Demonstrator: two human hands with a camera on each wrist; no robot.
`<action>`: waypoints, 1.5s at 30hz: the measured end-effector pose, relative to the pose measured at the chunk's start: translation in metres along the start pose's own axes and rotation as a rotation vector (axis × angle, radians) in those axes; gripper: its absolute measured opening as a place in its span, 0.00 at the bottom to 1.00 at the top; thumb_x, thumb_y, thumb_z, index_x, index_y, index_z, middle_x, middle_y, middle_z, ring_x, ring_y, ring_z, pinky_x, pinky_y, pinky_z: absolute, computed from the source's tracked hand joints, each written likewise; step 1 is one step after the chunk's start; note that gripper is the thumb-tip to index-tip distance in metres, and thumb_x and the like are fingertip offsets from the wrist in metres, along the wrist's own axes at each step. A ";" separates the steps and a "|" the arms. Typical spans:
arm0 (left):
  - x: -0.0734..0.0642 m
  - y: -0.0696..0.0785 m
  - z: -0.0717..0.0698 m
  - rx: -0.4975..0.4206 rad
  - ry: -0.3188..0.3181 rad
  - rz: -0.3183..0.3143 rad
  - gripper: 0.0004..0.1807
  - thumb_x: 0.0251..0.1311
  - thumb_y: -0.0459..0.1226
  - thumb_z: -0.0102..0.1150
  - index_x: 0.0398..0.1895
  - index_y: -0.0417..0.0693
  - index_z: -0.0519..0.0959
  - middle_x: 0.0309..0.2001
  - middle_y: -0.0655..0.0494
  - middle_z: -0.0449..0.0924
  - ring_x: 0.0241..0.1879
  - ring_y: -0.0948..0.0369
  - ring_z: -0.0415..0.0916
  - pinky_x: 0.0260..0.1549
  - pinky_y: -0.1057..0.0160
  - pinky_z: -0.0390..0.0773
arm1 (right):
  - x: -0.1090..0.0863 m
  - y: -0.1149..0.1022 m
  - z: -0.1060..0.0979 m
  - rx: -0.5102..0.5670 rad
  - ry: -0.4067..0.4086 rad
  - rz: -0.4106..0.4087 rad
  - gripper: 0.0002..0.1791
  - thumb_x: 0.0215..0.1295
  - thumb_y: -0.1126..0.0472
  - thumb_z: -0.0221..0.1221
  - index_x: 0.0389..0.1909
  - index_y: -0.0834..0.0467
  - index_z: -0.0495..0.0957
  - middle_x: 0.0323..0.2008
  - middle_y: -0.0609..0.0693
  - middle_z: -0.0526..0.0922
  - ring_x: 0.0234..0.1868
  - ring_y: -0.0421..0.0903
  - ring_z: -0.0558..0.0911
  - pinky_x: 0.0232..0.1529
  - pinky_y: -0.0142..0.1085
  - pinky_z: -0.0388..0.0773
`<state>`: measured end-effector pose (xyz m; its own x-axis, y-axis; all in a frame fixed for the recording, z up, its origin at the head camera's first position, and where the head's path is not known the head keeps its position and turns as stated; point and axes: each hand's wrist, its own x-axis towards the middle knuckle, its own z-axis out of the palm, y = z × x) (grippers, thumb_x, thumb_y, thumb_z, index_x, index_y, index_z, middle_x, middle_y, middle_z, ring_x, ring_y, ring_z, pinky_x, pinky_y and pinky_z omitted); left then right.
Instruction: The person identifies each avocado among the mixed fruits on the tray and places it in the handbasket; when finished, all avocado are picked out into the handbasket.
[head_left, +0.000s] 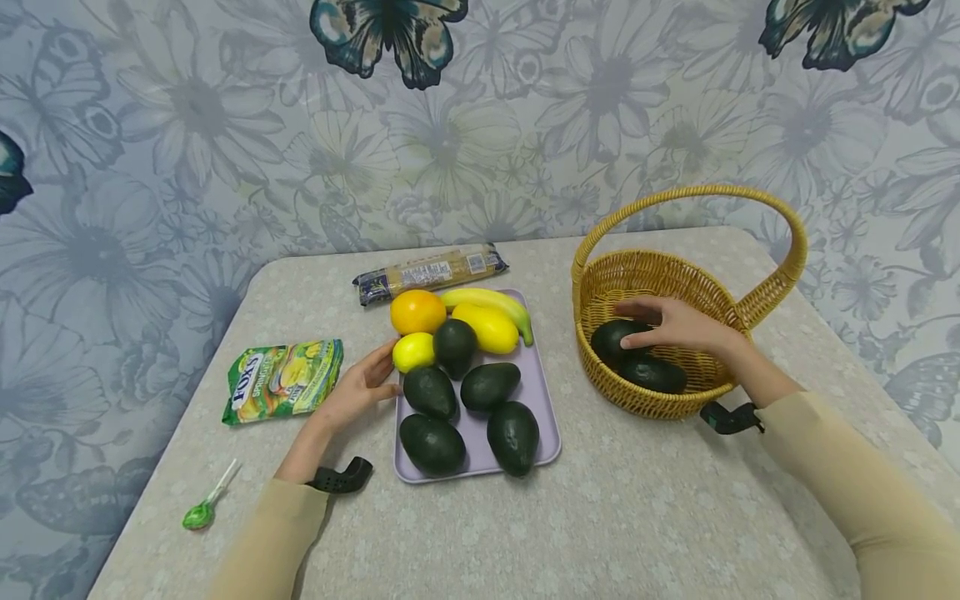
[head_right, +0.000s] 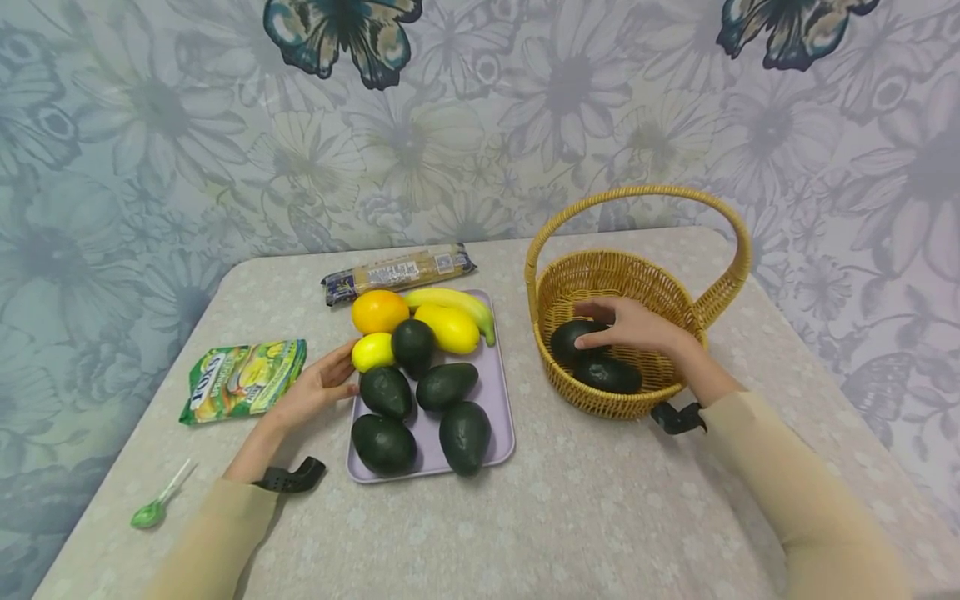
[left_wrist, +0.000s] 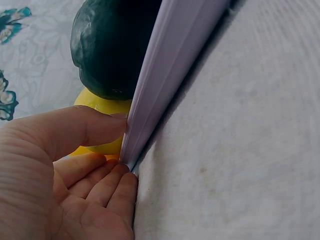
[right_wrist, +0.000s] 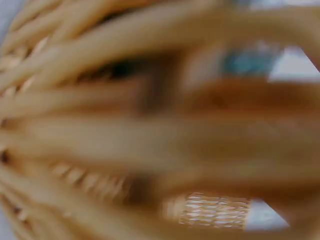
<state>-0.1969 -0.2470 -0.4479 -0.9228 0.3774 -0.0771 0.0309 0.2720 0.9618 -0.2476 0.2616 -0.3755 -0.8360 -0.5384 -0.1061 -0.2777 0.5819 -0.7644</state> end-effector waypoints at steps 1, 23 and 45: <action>0.000 0.000 0.000 -0.001 0.001 -0.002 0.44 0.59 0.28 0.57 0.75 0.45 0.46 0.74 0.49 0.43 0.71 0.53 0.46 0.67 0.57 0.52 | -0.001 -0.005 -0.001 0.024 0.018 -0.010 0.38 0.57 0.52 0.66 0.66 0.61 0.65 0.63 0.58 0.69 0.64 0.57 0.66 0.62 0.55 0.63; -0.001 0.001 -0.002 0.000 0.000 0.018 0.43 0.59 0.29 0.58 0.74 0.44 0.46 0.74 0.49 0.44 0.70 0.52 0.47 0.67 0.55 0.53 | -0.011 -0.088 0.110 0.219 -0.089 -0.510 0.37 0.53 0.64 0.69 0.65 0.58 0.66 0.63 0.51 0.70 0.63 0.47 0.68 0.64 0.40 0.64; -0.001 0.002 -0.001 -0.022 -0.008 0.016 0.43 0.59 0.26 0.56 0.74 0.43 0.46 0.74 0.48 0.44 0.71 0.53 0.46 0.67 0.55 0.52 | -0.003 -0.066 0.151 0.072 -0.105 -0.334 0.39 0.50 0.45 0.70 0.64 0.50 0.69 0.62 0.42 0.71 0.62 0.43 0.69 0.64 0.42 0.65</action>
<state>-0.1961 -0.2476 -0.4462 -0.9193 0.3884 -0.0637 0.0369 0.2464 0.9685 -0.1550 0.1329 -0.4204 -0.6507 -0.7533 0.0952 -0.4899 0.3207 -0.8107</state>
